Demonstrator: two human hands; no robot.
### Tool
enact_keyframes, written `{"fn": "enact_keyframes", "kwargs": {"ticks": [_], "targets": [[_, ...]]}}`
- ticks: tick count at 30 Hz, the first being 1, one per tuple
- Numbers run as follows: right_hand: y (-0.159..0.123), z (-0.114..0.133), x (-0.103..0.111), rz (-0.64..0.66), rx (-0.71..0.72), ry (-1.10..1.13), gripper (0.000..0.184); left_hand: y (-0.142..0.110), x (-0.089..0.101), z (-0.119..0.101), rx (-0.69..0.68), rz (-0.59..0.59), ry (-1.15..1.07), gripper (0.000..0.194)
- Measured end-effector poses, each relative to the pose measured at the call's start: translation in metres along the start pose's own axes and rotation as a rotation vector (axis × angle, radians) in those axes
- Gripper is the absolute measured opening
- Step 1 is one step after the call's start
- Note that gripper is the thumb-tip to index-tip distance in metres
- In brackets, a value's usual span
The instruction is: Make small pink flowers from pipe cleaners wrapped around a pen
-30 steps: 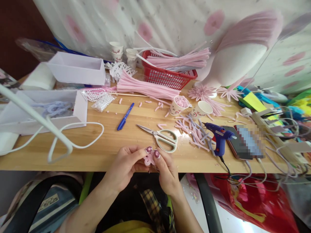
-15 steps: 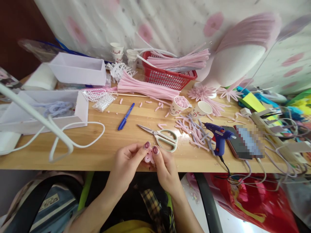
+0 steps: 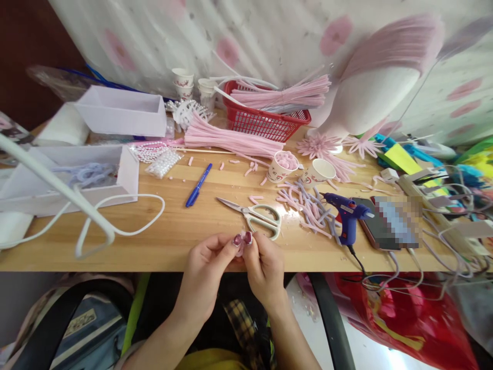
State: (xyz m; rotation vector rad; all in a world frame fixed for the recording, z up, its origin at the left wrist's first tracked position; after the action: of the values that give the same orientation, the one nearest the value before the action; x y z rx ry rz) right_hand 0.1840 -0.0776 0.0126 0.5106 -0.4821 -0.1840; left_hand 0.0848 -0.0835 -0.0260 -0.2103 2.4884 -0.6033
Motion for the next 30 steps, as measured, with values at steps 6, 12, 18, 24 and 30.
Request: {"fn": "enact_keyframes", "kwargs": {"ticks": [6,12,18,24,30], "targets": [[-0.003,-0.009,0.0,-0.025,-0.145,0.095,0.033,0.003,0.003,0.003,-0.096,-0.027,0.046,0.021],[0.0,-0.007,-0.004,0.069,-0.243,0.334,0.036,0.004,0.006,-0.01,-0.224,0.005,0.161,0.013],[-0.003,-0.005,-0.001,-0.096,-0.232,0.265,0.034,-0.007,0.001,-0.016,-0.36,-0.063,0.237,0.011],[-0.009,-0.013,0.0,-0.152,-0.353,0.343,0.037,-0.004,0.003,0.001,-0.273,-0.054,0.124,0.014],[-0.02,-0.028,-0.016,-0.068,-0.589,0.752,0.043,0.004,0.005,0.001,-0.226,-0.027,0.042,0.017]]}}
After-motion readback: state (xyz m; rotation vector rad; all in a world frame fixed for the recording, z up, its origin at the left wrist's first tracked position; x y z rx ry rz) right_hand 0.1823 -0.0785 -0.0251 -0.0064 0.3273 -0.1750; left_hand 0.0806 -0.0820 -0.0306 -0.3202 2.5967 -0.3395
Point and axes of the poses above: each hand's wrist, its own y-axis towards the middle knuckle, its own x-axis out of the back of the hand, z = x × y, the point moved 7 cm from there along y, towards the middle knuckle, and after that the axes turned 9 degrees about -z, right-handed, at the moved point
